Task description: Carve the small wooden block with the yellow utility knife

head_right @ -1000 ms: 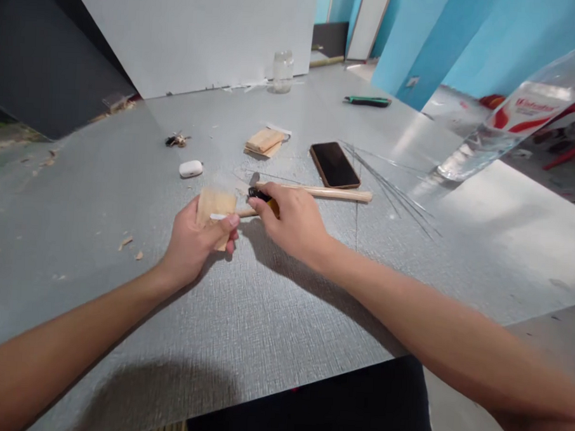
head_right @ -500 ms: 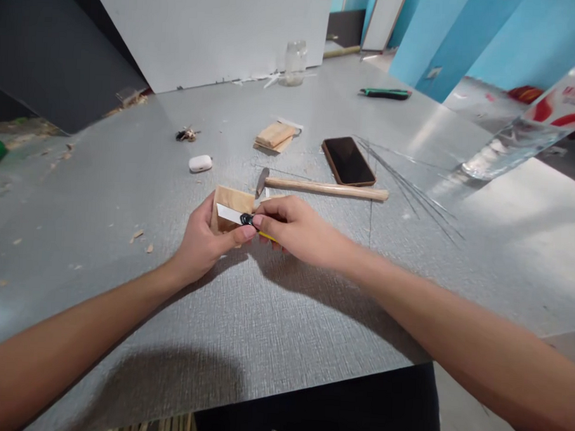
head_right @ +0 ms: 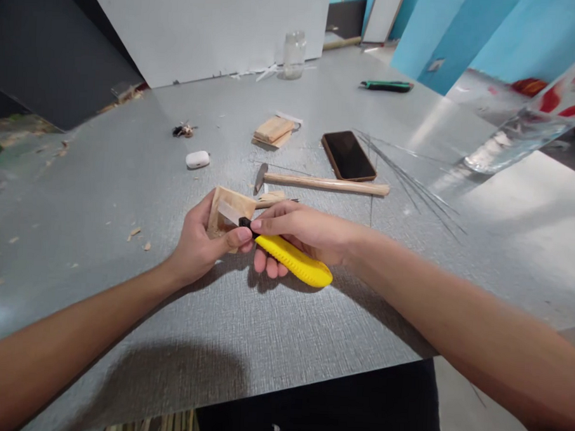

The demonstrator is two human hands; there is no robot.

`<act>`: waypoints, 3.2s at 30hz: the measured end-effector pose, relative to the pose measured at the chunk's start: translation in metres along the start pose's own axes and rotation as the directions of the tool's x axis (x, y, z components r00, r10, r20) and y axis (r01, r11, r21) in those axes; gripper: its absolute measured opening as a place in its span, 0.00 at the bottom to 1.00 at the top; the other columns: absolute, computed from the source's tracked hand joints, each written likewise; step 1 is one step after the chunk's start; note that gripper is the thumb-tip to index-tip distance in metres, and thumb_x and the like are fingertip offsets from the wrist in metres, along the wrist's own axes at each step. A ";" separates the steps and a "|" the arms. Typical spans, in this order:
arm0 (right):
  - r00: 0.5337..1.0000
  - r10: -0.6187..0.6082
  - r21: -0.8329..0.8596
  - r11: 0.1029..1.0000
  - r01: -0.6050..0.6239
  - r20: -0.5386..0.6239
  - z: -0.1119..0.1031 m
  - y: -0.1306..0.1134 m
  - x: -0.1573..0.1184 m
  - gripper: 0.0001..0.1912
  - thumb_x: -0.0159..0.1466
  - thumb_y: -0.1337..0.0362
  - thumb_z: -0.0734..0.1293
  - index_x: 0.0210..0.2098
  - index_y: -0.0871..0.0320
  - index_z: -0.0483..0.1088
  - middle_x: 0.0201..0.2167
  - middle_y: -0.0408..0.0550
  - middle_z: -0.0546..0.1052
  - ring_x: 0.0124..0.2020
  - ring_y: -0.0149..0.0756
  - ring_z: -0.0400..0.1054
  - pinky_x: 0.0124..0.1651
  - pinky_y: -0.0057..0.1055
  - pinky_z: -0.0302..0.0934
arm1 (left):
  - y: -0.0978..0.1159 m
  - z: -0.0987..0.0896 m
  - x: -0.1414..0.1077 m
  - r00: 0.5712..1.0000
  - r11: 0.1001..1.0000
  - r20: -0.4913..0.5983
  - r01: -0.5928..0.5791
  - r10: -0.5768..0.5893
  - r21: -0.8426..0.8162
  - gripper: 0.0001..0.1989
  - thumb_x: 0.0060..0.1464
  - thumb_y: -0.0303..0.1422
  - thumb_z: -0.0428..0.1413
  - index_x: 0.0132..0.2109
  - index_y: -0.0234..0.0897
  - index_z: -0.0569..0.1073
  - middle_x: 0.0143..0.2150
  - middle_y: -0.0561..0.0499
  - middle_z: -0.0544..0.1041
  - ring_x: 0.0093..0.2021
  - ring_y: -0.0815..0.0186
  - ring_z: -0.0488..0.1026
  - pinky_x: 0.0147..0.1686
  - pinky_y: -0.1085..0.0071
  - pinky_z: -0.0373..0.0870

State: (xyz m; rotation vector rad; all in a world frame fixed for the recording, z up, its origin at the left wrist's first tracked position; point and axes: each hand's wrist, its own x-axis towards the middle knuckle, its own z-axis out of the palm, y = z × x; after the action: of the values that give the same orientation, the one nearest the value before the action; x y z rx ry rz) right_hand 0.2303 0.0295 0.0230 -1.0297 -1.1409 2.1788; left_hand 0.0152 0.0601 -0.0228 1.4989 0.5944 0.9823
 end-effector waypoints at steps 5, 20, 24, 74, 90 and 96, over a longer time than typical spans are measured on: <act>0.999 -0.018 -0.003 1.000 0.018 0.029 -0.001 0.002 0.002 0.15 0.73 0.56 0.71 0.35 0.61 0.79 0.27 0.52 0.83 0.20 0.31 0.71 0.23 0.25 0.67 | 0.001 0.001 0.001 1.000 1.000 0.004 0.009 -0.008 -0.015 0.23 0.54 0.45 0.75 0.45 0.42 0.72 0.32 0.54 0.81 0.32 0.64 0.80 0.34 0.68 0.77; 0.927 -0.183 -0.052 0.983 0.175 -0.328 0.016 0.017 0.012 0.18 0.71 0.57 0.74 0.28 0.58 0.75 0.23 0.46 0.75 0.21 0.29 0.66 0.22 0.26 0.61 | -0.002 0.004 -0.001 0.993 0.997 -0.095 0.074 -0.072 0.019 0.21 0.56 0.45 0.74 0.44 0.41 0.72 0.31 0.55 0.79 0.22 0.68 0.75 0.19 0.71 0.73; 0.894 -0.200 0.003 0.976 0.219 -0.400 0.025 0.019 0.015 0.16 0.73 0.61 0.71 0.29 0.59 0.75 0.23 0.46 0.74 0.22 0.29 0.65 0.23 0.26 0.61 | -0.001 0.006 -0.001 0.985 0.994 -0.141 0.104 -0.100 0.022 0.20 0.58 0.44 0.73 0.42 0.40 0.72 0.27 0.56 0.78 0.19 0.70 0.72 0.16 0.73 0.69; 0.950 -0.190 0.060 0.976 0.211 -0.248 0.018 0.020 0.017 0.17 0.73 0.61 0.69 0.29 0.62 0.76 0.24 0.48 0.75 0.19 0.27 0.63 0.22 0.24 0.58 | 0.001 0.008 0.001 0.982 0.995 -0.166 0.088 -0.095 -0.047 0.24 0.53 0.42 0.76 0.46 0.39 0.72 0.31 0.54 0.80 0.24 0.69 0.76 0.21 0.74 0.75; 0.973 -0.148 0.157 0.972 0.176 -0.176 0.020 0.018 0.015 0.16 0.74 0.61 0.68 0.30 0.62 0.75 0.23 0.45 0.74 0.19 0.25 0.62 0.22 0.22 0.58 | -0.002 0.007 -0.002 0.974 0.981 -0.191 0.092 -0.124 -0.168 0.29 0.55 0.37 0.75 0.57 0.44 0.69 0.32 0.58 0.80 0.26 0.68 0.80 0.26 0.73 0.80; 0.985 -0.153 0.017 0.988 0.154 -0.078 0.009 0.012 0.009 0.17 0.72 0.56 0.72 0.32 0.62 0.76 0.24 0.45 0.76 0.19 0.25 0.64 0.23 0.22 0.59 | -0.002 0.005 -0.001 0.988 0.969 -0.098 0.099 -0.123 -0.228 0.35 0.53 0.35 0.76 0.58 0.49 0.63 0.32 0.61 0.80 0.25 0.67 0.81 0.22 0.75 0.80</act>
State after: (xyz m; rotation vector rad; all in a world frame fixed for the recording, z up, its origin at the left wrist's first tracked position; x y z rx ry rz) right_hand 0.2166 0.0251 0.0129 -0.9733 -1.1197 2.0106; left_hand 0.0195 0.0569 -0.0243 1.2061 0.6197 1.0149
